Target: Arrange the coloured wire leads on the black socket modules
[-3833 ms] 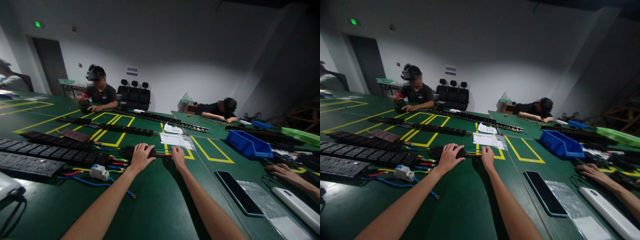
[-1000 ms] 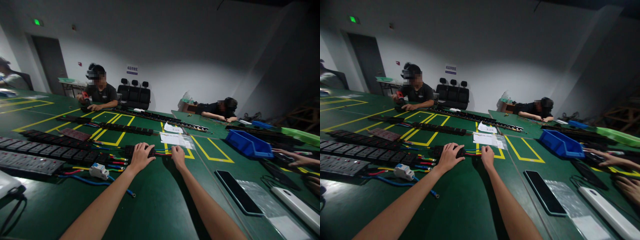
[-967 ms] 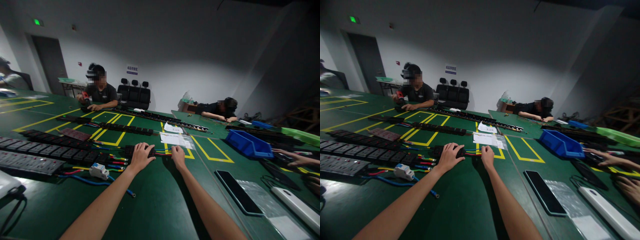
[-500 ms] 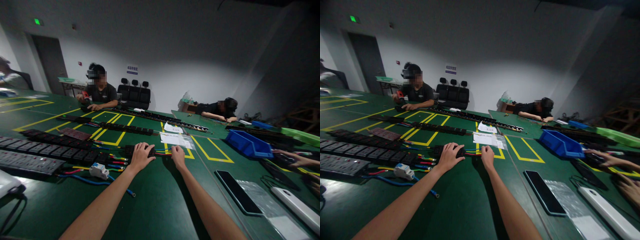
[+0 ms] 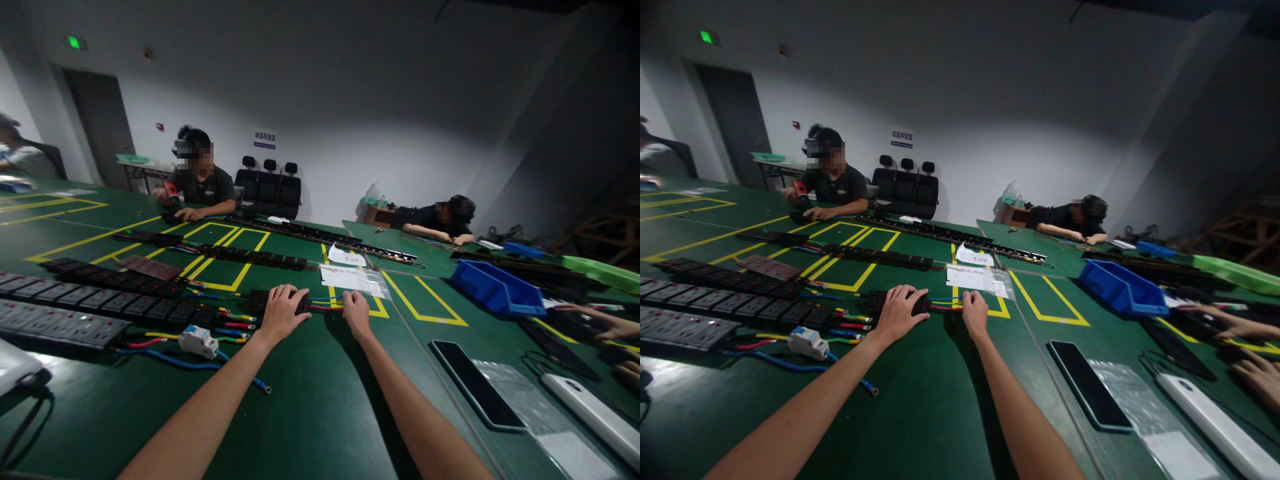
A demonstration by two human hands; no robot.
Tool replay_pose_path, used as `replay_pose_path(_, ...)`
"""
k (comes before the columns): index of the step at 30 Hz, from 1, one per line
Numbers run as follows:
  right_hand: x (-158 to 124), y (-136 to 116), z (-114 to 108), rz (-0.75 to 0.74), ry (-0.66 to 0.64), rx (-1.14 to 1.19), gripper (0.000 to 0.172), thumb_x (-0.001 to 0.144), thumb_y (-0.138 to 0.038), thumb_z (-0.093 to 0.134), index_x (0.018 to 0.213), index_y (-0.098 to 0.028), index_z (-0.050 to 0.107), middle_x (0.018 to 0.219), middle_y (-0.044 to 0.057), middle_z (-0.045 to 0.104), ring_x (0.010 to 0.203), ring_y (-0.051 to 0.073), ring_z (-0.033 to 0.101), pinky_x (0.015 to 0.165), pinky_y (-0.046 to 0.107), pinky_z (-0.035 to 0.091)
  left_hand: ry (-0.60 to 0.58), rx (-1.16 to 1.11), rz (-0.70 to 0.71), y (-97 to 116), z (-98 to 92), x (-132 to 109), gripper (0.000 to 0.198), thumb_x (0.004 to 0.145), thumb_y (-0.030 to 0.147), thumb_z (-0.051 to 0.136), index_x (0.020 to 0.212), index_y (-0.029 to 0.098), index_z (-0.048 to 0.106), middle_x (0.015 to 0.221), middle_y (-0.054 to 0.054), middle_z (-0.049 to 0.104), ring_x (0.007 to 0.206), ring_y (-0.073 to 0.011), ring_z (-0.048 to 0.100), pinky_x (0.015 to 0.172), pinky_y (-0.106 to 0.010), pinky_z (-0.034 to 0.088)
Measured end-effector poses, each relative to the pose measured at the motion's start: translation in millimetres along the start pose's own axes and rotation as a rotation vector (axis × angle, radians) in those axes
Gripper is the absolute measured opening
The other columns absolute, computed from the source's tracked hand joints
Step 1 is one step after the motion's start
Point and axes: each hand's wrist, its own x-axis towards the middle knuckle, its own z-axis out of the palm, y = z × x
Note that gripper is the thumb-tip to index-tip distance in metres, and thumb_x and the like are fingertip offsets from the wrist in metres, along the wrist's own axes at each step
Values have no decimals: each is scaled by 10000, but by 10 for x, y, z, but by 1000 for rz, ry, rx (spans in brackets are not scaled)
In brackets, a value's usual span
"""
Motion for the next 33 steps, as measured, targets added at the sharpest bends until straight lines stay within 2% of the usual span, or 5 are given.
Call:
replay_pose_path(20,-48,-99,-42,18,-13,1,293,829,-454,474,614,-256,455,442,-44,508,450,173,524,547,279,365,0,-3,-1,3,-5,-3,640,751,421,832,1322,264,590,1114,-56,587,1079,-261,529,986,-431,397)
replay_pose_path(33,-63,-139,-55,11,-4,-5,279,827,-437,474,615,-256,468,457,-35,518,462,177,530,541,284,366,-11,-10,-3,8,-18,0,622,774,422,813,1329,262,580,1123,-56,589,1080,-257,538,984,-438,408)
